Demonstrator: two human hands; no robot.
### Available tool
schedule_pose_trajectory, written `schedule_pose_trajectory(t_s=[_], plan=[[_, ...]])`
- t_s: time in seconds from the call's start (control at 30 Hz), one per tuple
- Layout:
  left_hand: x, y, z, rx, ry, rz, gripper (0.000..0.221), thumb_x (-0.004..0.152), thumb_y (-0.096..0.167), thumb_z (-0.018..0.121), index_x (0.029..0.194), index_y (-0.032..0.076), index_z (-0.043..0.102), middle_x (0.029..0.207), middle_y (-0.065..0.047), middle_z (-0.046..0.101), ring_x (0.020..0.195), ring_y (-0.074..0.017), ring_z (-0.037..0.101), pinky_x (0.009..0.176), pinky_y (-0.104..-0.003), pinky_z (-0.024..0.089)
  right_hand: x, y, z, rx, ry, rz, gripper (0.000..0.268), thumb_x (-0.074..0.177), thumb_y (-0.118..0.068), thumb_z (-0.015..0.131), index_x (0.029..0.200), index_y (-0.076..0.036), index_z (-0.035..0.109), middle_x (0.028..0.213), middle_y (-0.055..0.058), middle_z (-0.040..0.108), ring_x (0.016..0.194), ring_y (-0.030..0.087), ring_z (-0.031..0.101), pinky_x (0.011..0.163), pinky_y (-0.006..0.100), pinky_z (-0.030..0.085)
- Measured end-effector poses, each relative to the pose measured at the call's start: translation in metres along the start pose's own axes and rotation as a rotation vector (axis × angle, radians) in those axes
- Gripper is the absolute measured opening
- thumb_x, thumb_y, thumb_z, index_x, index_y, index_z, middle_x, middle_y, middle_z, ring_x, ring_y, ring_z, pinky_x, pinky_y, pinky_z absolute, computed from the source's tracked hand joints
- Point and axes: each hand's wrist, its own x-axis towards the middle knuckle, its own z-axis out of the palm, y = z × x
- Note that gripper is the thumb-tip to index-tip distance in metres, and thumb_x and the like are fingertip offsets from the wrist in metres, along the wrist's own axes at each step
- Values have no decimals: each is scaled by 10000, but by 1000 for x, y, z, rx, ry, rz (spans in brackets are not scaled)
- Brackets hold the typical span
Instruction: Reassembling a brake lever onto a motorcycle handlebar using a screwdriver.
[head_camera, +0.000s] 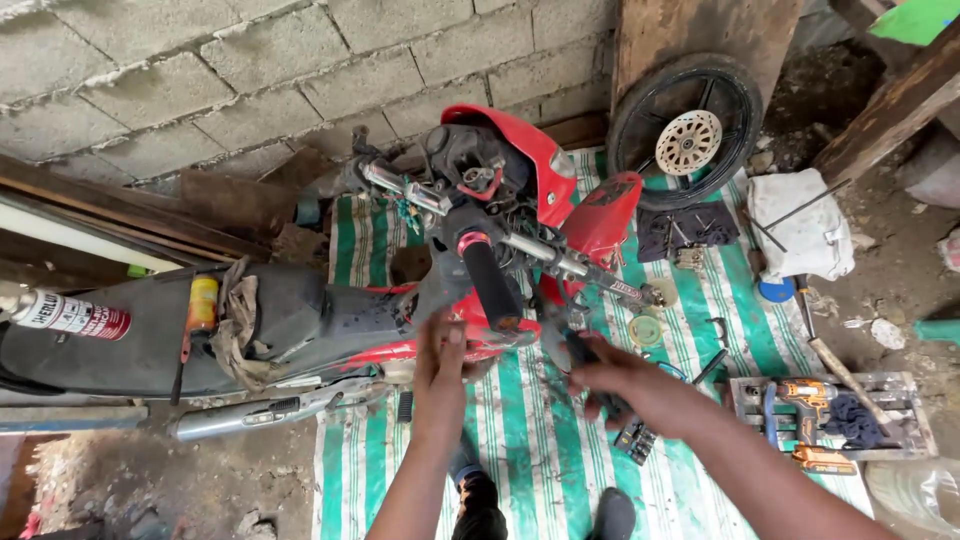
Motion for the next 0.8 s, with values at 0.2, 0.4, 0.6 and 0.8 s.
schedule_pose_trajectory(t_s=[0.2,0.4,0.6,0.8], plan=[[49,11,50,-391,-54,119,1012,1080,538,650,1779,103,61,1694,-294,284,1520,-473,440,1086,-637,501,27,-56,-2,-85,75,-196,927,1019,-414,689,1748,7,301,1099,209,719,899,312,700,707,505,567],[60,9,60,-409,-111,198,1023,1100,522,642,1804,146,3,1705,-328,195,1610,-558,282,1220,-694,370,30,-81,0,-97,16,-165,884,1019,-327,647,1750,6,278,1077,206,676,823,282,628,671,521,533],[61,0,65,-449,-110,255,1058,1103,483,663,1809,110,-30,1728,-244,221,1536,-341,395,1225,-508,415,33,-85,-3,-103,-10,-169,841,1010,-297,647,1725,20,337,1007,203,660,748,263,599,582,492,504],[69,-13,61,-435,-165,286,1020,1141,461,613,1808,149,-93,1775,-244,189,1514,-316,438,1175,-466,465,14,-100,-3,-144,-13,-164,805,1006,-275,626,1698,39,361,998,238,615,715,248,553,552,467,447]])
